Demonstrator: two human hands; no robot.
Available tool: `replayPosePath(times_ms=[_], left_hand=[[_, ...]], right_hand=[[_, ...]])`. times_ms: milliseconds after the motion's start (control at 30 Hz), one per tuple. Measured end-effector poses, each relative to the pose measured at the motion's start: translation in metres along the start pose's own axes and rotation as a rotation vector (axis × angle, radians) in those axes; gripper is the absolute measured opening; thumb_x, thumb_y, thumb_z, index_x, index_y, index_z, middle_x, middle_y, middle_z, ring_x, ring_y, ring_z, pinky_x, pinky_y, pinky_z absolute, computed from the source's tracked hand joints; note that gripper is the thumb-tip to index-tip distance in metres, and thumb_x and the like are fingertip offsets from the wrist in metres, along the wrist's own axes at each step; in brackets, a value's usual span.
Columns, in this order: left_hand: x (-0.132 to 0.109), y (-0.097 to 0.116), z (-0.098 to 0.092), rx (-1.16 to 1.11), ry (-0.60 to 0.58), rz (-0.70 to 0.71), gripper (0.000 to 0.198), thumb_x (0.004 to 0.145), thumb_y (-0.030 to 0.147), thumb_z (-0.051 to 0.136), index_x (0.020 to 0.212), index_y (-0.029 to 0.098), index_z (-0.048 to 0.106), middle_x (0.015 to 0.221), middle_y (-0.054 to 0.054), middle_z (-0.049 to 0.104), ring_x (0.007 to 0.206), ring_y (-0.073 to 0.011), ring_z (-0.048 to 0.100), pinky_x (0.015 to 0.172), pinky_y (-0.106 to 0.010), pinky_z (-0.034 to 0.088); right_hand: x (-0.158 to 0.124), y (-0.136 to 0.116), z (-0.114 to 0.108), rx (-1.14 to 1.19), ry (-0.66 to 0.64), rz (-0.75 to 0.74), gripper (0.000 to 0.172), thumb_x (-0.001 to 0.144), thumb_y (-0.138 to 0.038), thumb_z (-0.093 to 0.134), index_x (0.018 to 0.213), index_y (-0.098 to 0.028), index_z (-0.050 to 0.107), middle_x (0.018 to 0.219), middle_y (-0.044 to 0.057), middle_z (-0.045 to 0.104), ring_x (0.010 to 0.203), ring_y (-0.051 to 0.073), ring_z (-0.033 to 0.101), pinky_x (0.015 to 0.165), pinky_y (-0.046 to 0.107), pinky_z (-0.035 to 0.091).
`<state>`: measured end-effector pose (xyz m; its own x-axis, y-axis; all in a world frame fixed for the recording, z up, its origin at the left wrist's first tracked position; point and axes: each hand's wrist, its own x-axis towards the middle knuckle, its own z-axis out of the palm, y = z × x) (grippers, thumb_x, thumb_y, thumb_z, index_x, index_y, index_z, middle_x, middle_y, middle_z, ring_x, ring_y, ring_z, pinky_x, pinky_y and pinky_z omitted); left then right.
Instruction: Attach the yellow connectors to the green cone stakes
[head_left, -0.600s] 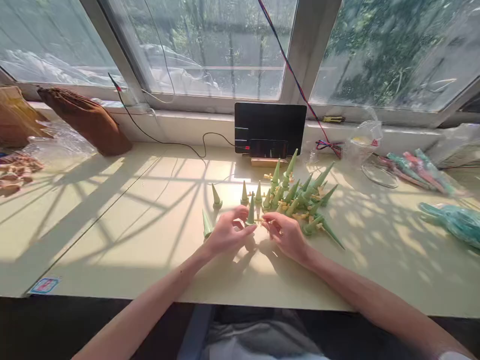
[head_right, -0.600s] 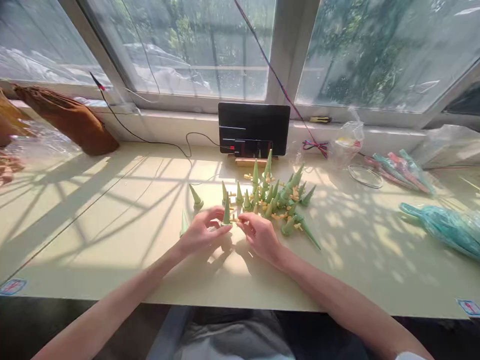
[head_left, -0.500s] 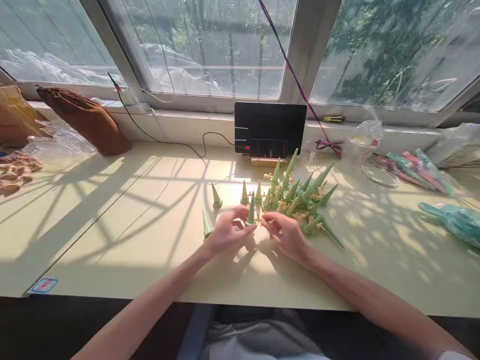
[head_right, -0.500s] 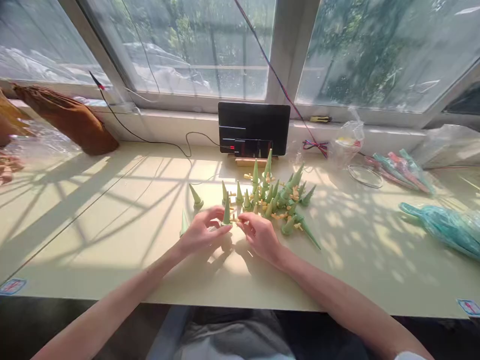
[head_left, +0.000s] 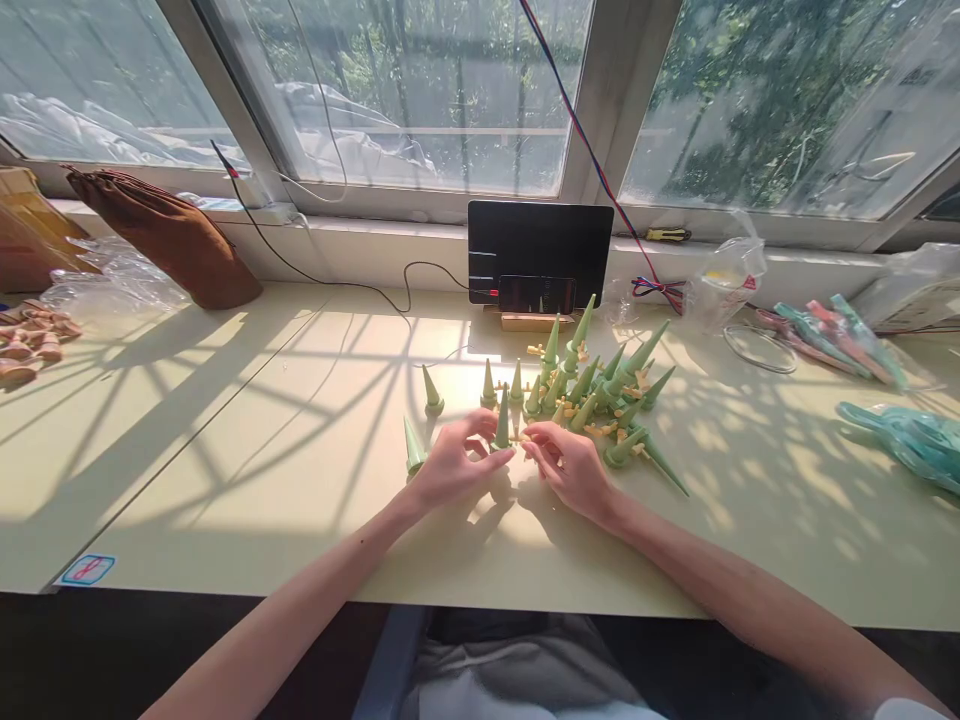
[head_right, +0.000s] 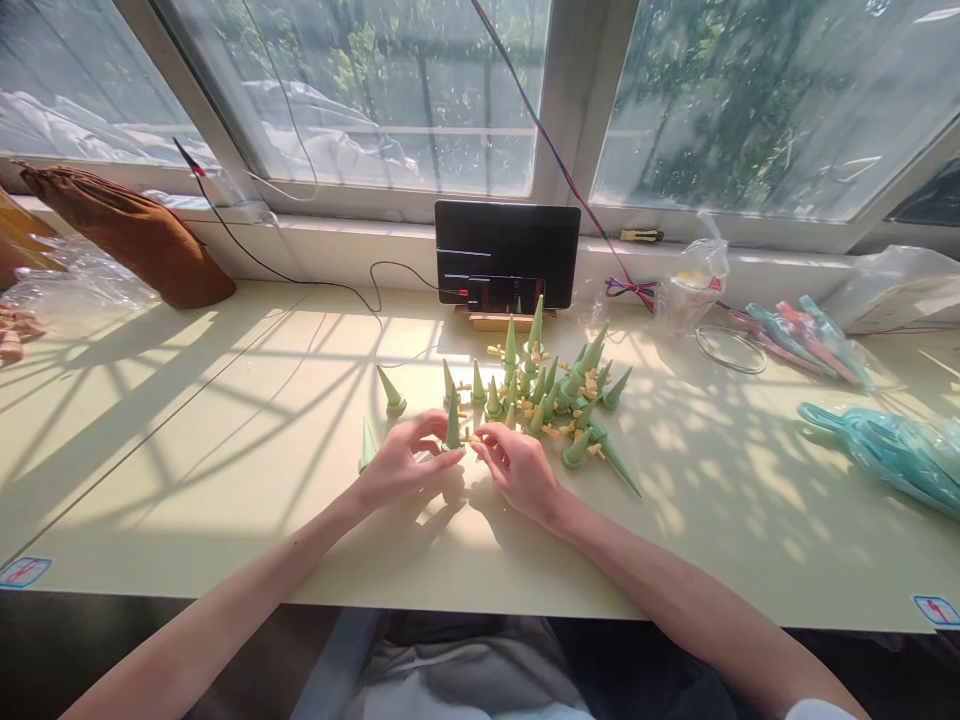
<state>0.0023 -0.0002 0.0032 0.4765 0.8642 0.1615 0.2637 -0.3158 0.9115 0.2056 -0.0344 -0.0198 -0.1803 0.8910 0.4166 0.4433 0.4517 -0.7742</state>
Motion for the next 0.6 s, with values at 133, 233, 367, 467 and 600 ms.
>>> replayPosePath(times_ms=[133,233,367,467,600], left_hand=[[-0.0003,0.0003,-0.0004,0.006,0.001,0.021,0.029,0.083,0.034,0.071,0.105,0.019,0.059,0.097,-0.004,0.061,0.093,-0.0183,0.064,0.072,-0.028,0.059],[-0.0003,0.0011,-0.0007,0.015,0.000,0.044,0.028,0.084,0.035,0.071,0.105,0.019,0.059,0.096,-0.004,0.060,0.093,-0.0185,0.064,0.071,-0.028,0.059],[0.0004,0.0025,-0.0007,0.030,-0.004,0.065,0.027,0.085,0.036,0.070,0.103,0.019,0.059,0.095,-0.004,0.060,0.092,-0.0186,0.064,0.070,-0.028,0.060],[0.0006,0.0027,-0.0008,0.040,-0.002,0.071,0.027,0.085,0.036,0.070,0.103,0.019,0.059,0.094,-0.004,0.059,0.091,-0.0182,0.063,0.070,-0.028,0.060],[0.0003,0.0020,-0.0008,0.040,0.006,0.067,0.027,0.084,0.035,0.070,0.103,0.019,0.059,0.092,-0.003,0.058,0.090,-0.0178,0.062,0.070,-0.028,0.060]], right_hand=[[-0.0002,-0.0003,0.0000,0.021,-0.004,0.015,0.016,0.097,-0.030,0.053,0.102,-0.018,0.061,0.069,-0.001,0.063,0.048,0.010,0.050,0.051,0.023,0.043],[-0.0008,0.0000,0.0002,0.017,-0.009,0.032,0.017,0.097,-0.032,0.052,0.102,-0.018,0.060,0.064,-0.003,0.060,0.048,0.010,0.050,0.051,0.022,0.043],[-0.0016,-0.0005,0.0001,0.000,-0.019,0.061,0.018,0.098,-0.035,0.051,0.100,-0.019,0.060,0.059,-0.004,0.057,0.047,0.010,0.050,0.051,0.022,0.042],[-0.0017,-0.0012,-0.0001,0.000,-0.021,0.065,0.018,0.098,-0.035,0.051,0.099,-0.019,0.059,0.056,-0.006,0.054,0.047,0.010,0.050,0.051,0.022,0.042],[-0.0015,-0.0011,0.0000,0.024,-0.014,0.033,0.015,0.098,-0.032,0.051,0.101,-0.020,0.058,0.057,-0.006,0.054,0.047,0.010,0.049,0.052,0.022,0.041]])
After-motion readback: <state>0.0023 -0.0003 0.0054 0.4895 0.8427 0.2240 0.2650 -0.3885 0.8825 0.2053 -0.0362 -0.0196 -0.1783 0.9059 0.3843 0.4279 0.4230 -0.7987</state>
